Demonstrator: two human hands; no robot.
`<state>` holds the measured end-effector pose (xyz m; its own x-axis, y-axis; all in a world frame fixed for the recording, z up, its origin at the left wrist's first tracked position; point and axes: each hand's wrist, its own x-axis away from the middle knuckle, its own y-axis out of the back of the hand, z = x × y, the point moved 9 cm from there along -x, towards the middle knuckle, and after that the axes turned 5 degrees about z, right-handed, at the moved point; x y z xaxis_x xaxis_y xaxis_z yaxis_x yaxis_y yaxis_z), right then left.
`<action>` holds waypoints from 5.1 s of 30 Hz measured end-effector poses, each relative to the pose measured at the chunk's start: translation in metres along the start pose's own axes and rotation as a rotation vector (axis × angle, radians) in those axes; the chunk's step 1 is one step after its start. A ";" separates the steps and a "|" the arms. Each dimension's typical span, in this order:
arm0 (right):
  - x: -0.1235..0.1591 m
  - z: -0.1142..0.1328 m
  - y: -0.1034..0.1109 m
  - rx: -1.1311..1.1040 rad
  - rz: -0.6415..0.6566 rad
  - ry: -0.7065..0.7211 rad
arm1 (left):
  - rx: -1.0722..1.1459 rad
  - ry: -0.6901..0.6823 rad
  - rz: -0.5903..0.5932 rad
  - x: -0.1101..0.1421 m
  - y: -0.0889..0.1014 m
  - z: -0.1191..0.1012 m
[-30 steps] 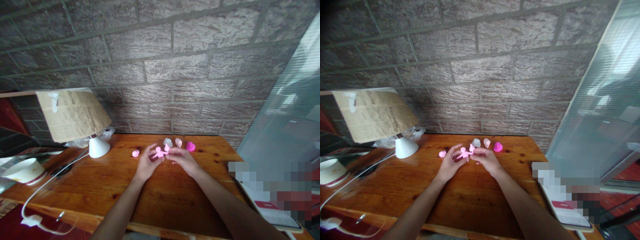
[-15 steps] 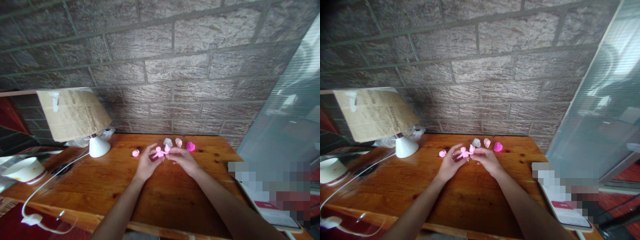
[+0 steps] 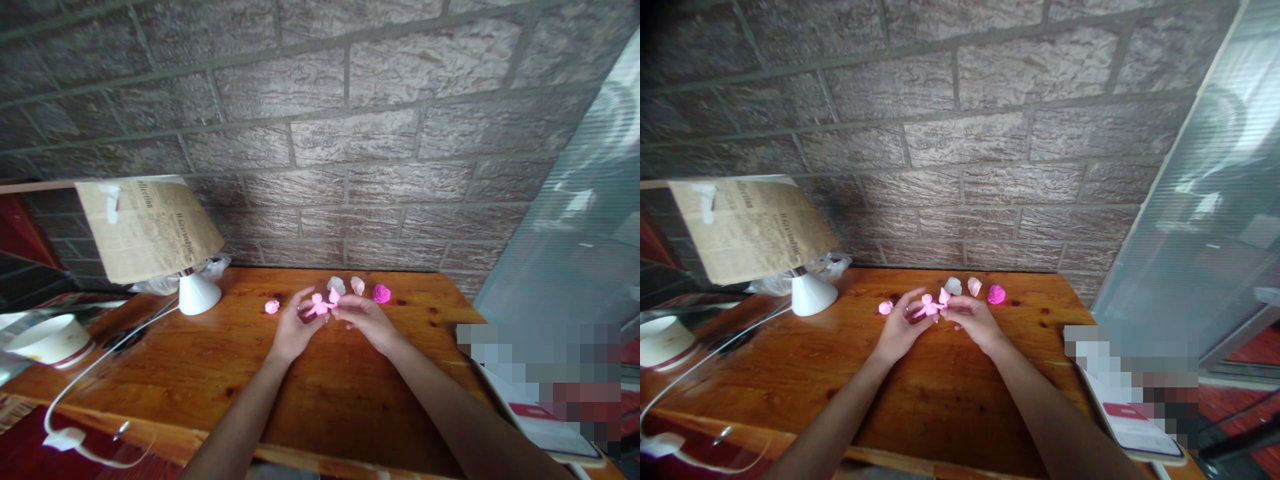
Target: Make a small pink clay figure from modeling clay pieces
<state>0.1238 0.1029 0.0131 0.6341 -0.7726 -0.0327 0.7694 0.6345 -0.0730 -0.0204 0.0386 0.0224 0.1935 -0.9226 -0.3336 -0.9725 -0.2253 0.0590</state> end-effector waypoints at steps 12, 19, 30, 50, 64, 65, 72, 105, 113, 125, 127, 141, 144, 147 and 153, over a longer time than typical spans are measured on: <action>0.000 -0.001 -0.001 0.011 0.013 0.003 | -0.012 0.001 -0.007 0.000 0.001 0.001; -0.002 -0.001 -0.001 0.020 0.025 0.024 | -0.001 -0.002 -0.001 0.000 0.000 0.002; -0.001 0.001 -0.003 0.038 0.035 0.017 | 0.015 -0.016 -0.007 -0.001 0.000 0.000; 0.002 0.001 -0.001 0.061 0.039 -0.040 | 0.024 -0.025 -0.062 -0.002 0.008 0.000; -0.004 -0.008 0.001 0.035 0.047 -0.013 | -0.004 -0.043 -0.021 -0.001 0.003 -0.001; -0.004 -0.008 0.001 0.042 0.048 -0.009 | -0.005 -0.045 -0.021 -0.001 0.003 -0.001; -0.005 -0.006 0.002 0.101 0.049 0.028 | -0.015 -0.047 -0.016 -0.001 0.002 -0.002; -0.005 -0.009 -0.001 0.112 0.062 0.007 | 0.001 -0.043 -0.010 -0.001 0.001 -0.001; -0.004 -0.005 -0.003 0.137 0.084 0.040 | -0.010 -0.035 -0.015 0.000 0.003 0.000; -0.004 -0.004 -0.003 0.133 0.103 0.020 | 0.054 -0.010 -0.056 -0.002 0.008 0.002; -0.004 -0.003 0.003 0.144 0.077 0.006 | 0.054 -0.007 -0.061 -0.002 0.009 0.004; -0.001 0.002 0.021 0.058 -0.056 -0.071 | 0.027 0.002 -0.005 -0.001 0.003 0.008; -0.002 -0.001 0.010 0.084 0.056 -0.047 | 0.014 -0.007 0.001 -0.002 0.004 0.010; -0.005 -0.006 0.008 0.110 0.070 -0.030 | 0.009 -0.012 0.011 -0.004 0.004 0.013; -0.008 -0.009 0.007 0.186 0.092 -0.004 | 0.004 -0.019 0.023 -0.005 0.004 0.016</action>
<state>0.1234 0.1131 0.0038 0.7021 -0.7115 -0.0272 0.7093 0.6955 0.1152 -0.0272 0.0474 0.0094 0.1690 -0.9215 -0.3497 -0.9771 -0.2032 0.0632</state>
